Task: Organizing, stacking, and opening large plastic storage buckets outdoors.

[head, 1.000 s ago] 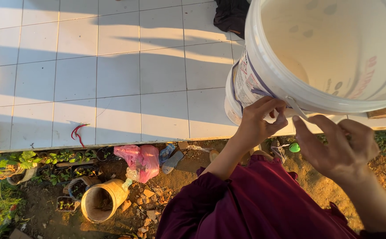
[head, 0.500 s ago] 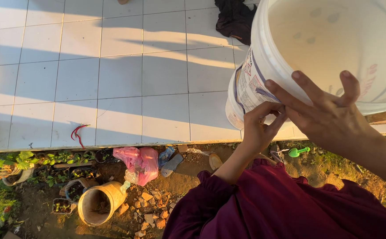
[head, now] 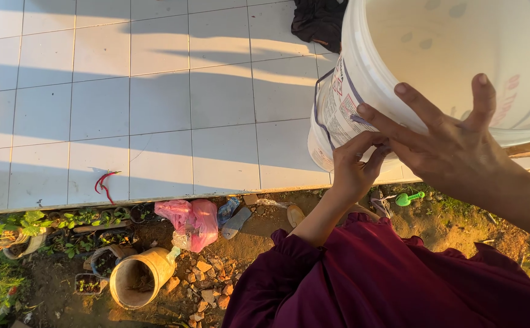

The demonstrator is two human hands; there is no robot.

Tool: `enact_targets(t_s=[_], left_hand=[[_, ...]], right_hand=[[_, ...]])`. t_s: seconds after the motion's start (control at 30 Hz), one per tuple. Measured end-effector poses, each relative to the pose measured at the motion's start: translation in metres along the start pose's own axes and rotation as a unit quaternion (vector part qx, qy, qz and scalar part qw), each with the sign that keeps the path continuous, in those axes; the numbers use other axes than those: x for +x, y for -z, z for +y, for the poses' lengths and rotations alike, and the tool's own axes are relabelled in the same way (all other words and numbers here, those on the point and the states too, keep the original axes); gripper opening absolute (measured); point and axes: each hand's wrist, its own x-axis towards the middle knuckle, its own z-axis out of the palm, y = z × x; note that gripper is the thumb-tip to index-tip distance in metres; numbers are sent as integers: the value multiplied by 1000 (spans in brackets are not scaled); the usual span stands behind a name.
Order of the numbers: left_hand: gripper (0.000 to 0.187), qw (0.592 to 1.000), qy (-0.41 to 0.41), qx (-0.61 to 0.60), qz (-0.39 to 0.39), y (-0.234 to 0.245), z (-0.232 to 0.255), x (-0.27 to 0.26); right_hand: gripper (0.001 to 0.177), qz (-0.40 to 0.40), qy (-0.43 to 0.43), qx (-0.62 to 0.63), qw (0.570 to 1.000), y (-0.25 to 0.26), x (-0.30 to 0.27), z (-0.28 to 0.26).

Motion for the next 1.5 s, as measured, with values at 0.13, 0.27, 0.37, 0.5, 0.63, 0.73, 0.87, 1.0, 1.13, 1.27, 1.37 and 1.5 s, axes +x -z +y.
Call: enact_targets(t_s=[0.13, 0.27, 0.37, 0.5, 0.63, 0.73, 0.87, 1.0, 1.13, 1.27, 1.37, 1.5], left_hand=[[24, 999, -28, 40, -7, 6, 2, 3], [27, 998, -33, 39, -44, 12, 10, 8], [31, 996, -62, 53, -36, 10, 6, 8], [26, 997, -58, 42, -16, 2, 0, 3], [28, 994, -89, 52, -16, 6, 6, 3], [30, 963, -200, 173, -48, 16, 17, 6], [34, 923, -288, 250, -50, 22, 23, 11], [35, 925, -278, 255, -48, 17, 20, 12], [38, 919, -290, 262, -45, 13, 14, 19], [43, 919, -313, 236, -44, 15, 14, 24], [41, 927, -304, 216, -36, 17, 15, 25], [38, 946, -280, 164, 14, 11, 9, 20]], right_hand=[[38, 17, 0, 34, 999, -3, -1, -3], [29, 27, -11, 22, 999, -6, -3, -7], [24, 48, -29, 32, 998, -10, -5, -8], [33, 79, -67, 117, 988, -27, -21, -18], [21, 58, -66, 48, 995, 1, -1, -6], [15, 46, -58, 39, 996, 7, 0, -5], [19, 36, -51, 55, 997, 7, 3, -6], [22, 13, -51, 59, 997, 5, 3, -9], [17, 36, -53, 26, 998, 13, 10, -5], [19, 8, -58, 87, 995, 0, -3, -14], [17, 9, -69, 106, 992, 0, -6, -18], [25, 11, -77, 111, 991, -10, -10, -24]])
